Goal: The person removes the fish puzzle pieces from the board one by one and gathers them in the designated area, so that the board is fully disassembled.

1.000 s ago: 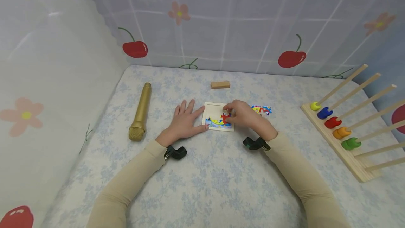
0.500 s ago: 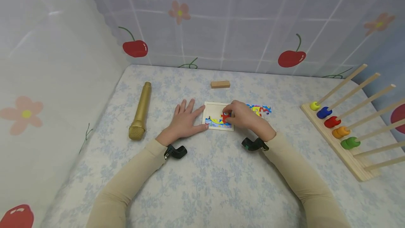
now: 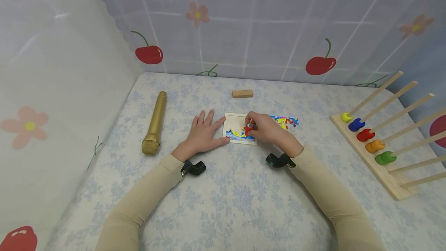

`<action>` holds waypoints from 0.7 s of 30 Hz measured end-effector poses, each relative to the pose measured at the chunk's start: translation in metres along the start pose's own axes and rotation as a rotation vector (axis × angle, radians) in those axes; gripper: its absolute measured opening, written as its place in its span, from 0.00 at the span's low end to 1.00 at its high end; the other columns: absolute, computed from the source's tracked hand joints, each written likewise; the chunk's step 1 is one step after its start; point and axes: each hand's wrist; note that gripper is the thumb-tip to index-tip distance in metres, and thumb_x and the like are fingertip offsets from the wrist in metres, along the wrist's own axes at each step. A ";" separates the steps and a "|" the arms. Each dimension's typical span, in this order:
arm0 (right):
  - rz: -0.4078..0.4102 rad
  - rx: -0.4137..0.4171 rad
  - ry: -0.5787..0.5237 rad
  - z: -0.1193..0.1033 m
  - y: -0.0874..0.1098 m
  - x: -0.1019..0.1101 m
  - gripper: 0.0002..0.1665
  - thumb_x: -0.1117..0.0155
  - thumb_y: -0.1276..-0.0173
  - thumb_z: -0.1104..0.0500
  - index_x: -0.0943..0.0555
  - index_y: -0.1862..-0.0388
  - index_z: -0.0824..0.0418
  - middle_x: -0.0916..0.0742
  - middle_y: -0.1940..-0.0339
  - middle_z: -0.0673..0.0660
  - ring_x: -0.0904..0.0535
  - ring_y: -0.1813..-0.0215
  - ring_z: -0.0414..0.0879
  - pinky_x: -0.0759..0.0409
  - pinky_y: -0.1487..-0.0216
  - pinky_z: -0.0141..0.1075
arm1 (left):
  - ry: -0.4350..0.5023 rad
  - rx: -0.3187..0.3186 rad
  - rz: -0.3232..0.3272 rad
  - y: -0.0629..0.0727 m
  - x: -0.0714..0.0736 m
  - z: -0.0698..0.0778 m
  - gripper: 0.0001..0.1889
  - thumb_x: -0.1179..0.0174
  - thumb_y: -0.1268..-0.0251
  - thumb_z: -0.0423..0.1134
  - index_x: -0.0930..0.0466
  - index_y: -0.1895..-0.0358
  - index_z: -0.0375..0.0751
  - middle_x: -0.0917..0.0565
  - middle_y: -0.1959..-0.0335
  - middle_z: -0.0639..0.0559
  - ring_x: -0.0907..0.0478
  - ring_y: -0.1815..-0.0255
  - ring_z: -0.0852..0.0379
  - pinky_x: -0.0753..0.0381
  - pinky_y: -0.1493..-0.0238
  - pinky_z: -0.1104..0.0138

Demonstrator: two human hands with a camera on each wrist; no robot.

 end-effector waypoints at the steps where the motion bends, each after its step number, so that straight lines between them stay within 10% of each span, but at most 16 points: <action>1: -0.003 -0.003 -0.006 0.000 0.000 0.000 0.14 0.29 0.34 0.65 0.23 0.54 0.58 0.13 0.55 0.61 0.22 0.60 0.51 0.22 0.59 0.39 | 0.000 0.001 0.000 0.000 0.000 0.000 0.43 0.44 0.33 0.67 0.44 0.18 0.57 0.57 0.14 0.38 0.70 0.15 0.33 0.64 0.19 0.37; 21: -0.003 -0.003 -0.021 0.001 0.000 0.001 0.13 0.30 0.33 0.65 0.24 0.54 0.59 0.12 0.56 0.62 0.21 0.61 0.50 0.23 0.62 0.37 | 0.008 -0.012 0.006 0.000 0.000 -0.001 0.44 0.44 0.32 0.67 0.44 0.18 0.56 0.58 0.15 0.37 0.70 0.15 0.32 0.64 0.19 0.37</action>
Point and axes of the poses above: each hand's wrist, its own y-axis away from the middle knuckle, its own x-axis out of the back of the hand, z = x × y
